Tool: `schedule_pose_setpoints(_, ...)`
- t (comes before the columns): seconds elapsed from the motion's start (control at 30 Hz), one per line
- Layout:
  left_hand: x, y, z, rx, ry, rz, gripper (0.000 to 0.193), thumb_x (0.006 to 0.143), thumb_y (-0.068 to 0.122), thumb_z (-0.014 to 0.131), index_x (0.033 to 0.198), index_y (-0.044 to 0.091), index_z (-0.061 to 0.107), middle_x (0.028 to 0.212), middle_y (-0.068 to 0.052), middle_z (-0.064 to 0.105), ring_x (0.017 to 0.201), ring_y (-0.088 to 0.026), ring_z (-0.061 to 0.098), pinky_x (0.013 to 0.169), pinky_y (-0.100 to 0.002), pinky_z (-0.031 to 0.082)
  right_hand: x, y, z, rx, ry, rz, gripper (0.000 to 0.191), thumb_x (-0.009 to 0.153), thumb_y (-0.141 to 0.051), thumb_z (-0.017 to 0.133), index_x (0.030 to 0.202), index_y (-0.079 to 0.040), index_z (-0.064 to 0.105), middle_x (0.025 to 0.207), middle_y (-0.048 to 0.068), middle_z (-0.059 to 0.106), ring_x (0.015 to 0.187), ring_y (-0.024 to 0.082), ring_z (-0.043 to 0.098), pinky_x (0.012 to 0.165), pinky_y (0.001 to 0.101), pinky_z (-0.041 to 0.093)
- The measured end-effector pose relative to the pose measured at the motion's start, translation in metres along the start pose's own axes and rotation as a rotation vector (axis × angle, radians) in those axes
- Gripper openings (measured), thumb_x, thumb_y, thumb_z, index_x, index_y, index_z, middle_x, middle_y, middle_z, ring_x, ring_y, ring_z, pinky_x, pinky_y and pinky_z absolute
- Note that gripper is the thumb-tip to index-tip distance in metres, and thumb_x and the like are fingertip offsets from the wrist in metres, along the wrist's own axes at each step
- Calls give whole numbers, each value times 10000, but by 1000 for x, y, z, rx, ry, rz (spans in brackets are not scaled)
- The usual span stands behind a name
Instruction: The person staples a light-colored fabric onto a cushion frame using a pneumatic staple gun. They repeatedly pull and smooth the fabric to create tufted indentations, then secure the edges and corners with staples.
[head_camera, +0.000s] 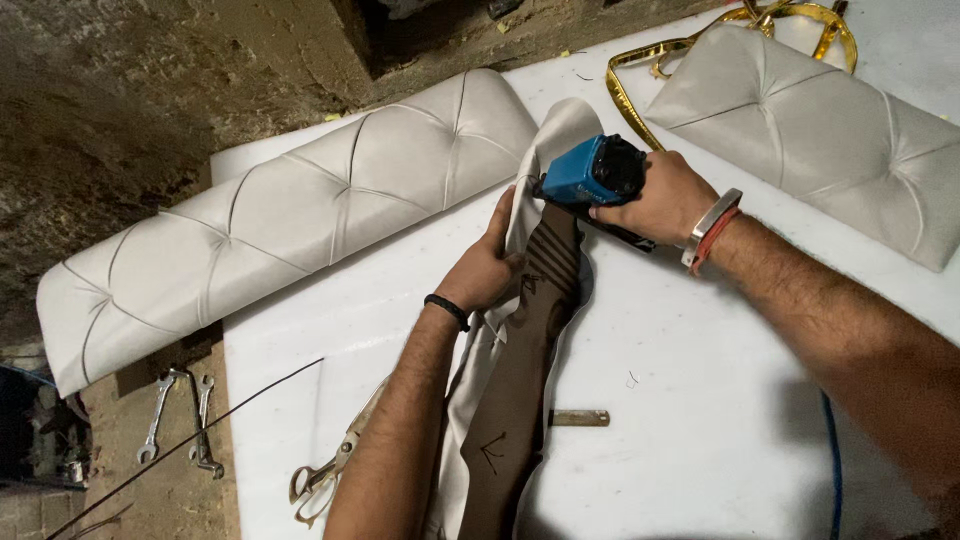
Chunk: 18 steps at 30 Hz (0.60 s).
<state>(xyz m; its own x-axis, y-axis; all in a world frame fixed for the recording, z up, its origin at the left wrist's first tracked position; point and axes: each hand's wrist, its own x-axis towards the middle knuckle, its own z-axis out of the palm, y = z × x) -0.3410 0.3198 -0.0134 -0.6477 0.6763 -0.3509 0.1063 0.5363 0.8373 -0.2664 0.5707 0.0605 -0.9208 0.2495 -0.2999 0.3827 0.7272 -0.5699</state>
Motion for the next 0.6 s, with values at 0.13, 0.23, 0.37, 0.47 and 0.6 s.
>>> schedule_pose_setpoints(0.13,1,-2,-2,-8,8,34,968,920,60,595,1618,407,20,1536,-226,489,1346,-375,562,1115,-458,445,-6,1,4,48,-23,-79,519,716,-347,876,1116,-61,710,997,105,771,919,225,746,898,382,576)
schedule_pose_setpoints(0.23,0,-3,0,63,-5,-12,982,922,72,581,1630,394,-19,1421,-252,606,1251,-379,653,1069,-456,507,-14,-4,11,15,-57,-33,424,740,-354,853,1042,-77,744,917,106,787,845,212,760,857,367,599)
schedule_pose_setpoints(0.37,2,-4,0,96,-13,32,1043,893,48,615,1618,389,-53,1387,-270,615,1236,-382,655,1059,-459,507,-27,-10,12,-58,-76,-52,351,749,-362,858,941,-79,774,835,105,778,772,206,751,813,358,602)
schedule_pose_setpoints(0.47,3,-5,-1,104,-20,28,1108,833,8,630,1620,363,-65,1396,-271,598,1240,-377,648,1052,-452,516,-42,-13,18,46,-79,-36,366,728,-357,864,921,-67,752,807,95,782,765,195,757,796,355,605)
schedule_pose_setpoints(0.6,-21,-14,2,49,17,450,1141,872,1,740,1663,204,-58,1535,-415,360,1384,-509,401,1112,-515,390,-51,-12,23,44,-82,70,366,752,-350,852,941,-54,749,826,101,785,774,200,768,795,356,619)
